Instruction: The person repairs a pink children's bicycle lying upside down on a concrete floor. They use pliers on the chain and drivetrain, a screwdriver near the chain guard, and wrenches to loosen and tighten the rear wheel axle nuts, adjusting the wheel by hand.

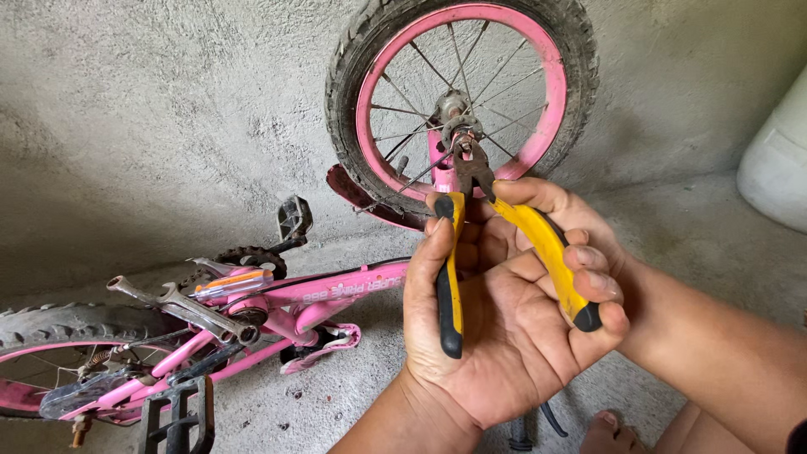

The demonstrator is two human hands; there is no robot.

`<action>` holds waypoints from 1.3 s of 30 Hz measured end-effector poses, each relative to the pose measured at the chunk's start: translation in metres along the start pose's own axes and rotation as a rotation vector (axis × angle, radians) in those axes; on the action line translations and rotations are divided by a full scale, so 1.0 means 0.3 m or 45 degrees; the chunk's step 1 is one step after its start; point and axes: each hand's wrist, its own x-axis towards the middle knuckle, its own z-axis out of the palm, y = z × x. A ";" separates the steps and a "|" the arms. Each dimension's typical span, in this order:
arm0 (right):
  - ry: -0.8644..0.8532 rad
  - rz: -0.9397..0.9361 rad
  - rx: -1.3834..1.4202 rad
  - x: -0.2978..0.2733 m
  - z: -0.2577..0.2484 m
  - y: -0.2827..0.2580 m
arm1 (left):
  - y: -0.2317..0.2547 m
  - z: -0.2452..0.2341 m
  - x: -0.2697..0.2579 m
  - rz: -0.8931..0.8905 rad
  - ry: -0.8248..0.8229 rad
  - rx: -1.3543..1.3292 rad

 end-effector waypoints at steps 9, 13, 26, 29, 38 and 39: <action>0.172 -0.102 -0.237 -0.037 -0.003 -0.015 | 0.007 -0.007 -0.004 -0.028 -0.067 0.032; 0.337 -0.063 -0.293 -0.066 0.050 -0.012 | -0.001 -0.012 0.001 0.005 -0.120 0.031; -0.038 0.015 -0.072 -0.012 0.001 -0.013 | 0.024 0.054 -0.013 -0.058 0.021 0.084; -0.092 -0.016 -0.024 0.001 -0.020 -0.013 | 0.018 0.077 -0.006 -0.026 0.110 0.122; -0.008 -0.050 -0.042 0.009 0.026 -0.014 | 0.036 0.093 -0.007 -0.003 0.206 0.254; 0.025 -0.055 -0.053 0.008 0.030 -0.009 | 0.037 0.089 -0.008 -0.008 0.205 0.254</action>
